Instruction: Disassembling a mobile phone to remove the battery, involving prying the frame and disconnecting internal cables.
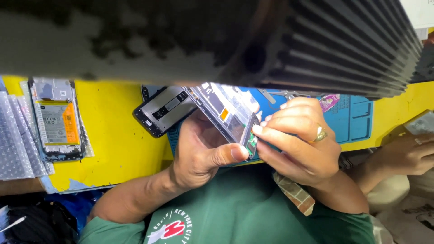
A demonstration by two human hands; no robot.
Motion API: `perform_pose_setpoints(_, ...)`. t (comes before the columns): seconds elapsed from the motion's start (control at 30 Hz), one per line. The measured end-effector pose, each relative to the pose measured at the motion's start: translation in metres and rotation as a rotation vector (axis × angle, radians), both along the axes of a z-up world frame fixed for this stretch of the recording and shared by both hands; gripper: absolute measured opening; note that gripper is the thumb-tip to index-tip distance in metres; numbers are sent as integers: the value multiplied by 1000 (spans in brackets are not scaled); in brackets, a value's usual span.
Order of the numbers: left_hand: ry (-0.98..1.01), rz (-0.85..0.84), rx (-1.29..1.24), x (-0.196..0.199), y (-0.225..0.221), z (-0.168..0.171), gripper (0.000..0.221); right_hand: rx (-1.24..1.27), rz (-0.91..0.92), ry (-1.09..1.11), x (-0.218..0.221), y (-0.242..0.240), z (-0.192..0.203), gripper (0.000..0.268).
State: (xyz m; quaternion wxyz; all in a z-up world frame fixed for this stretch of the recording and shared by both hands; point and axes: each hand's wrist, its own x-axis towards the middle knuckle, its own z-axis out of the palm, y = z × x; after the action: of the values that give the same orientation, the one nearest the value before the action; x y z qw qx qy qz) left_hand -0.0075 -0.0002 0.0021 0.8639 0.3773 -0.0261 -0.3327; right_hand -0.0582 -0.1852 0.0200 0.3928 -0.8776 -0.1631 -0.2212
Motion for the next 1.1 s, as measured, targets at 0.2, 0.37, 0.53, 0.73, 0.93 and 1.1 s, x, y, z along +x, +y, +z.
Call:
perform_pose_setpoints(0.2, -1, -14, 39, 0, 2, 0, 54, -107, 26, -75, 3, -1, 5, 9)
perform_pose_setpoints(0.37, 14, -9, 13, 0, 0, 0, 50, -104, 38, -34, 3, 0, 8, 10)
perform_pose_setpoints(0.53, 27, -15, 13, 0, -1, -2, 56, -60, 36, -39, 2, 1, 3, 12)
perform_pose_setpoints(0.73, -11, -18, -36, 2, -2, -8, 52, -15, 6, -37, 0, 4, -3, 9)
perform_pose_setpoints(0.93, -66, -72, -33, 6, 3, -8, 59, 58, -32, -30, -1, 4, -6, 12)
perform_pose_setpoints(1.1, -80, -84, -4, 3, 8, -9, 57, -75, -10, -35, -8, 0, -3, 14)
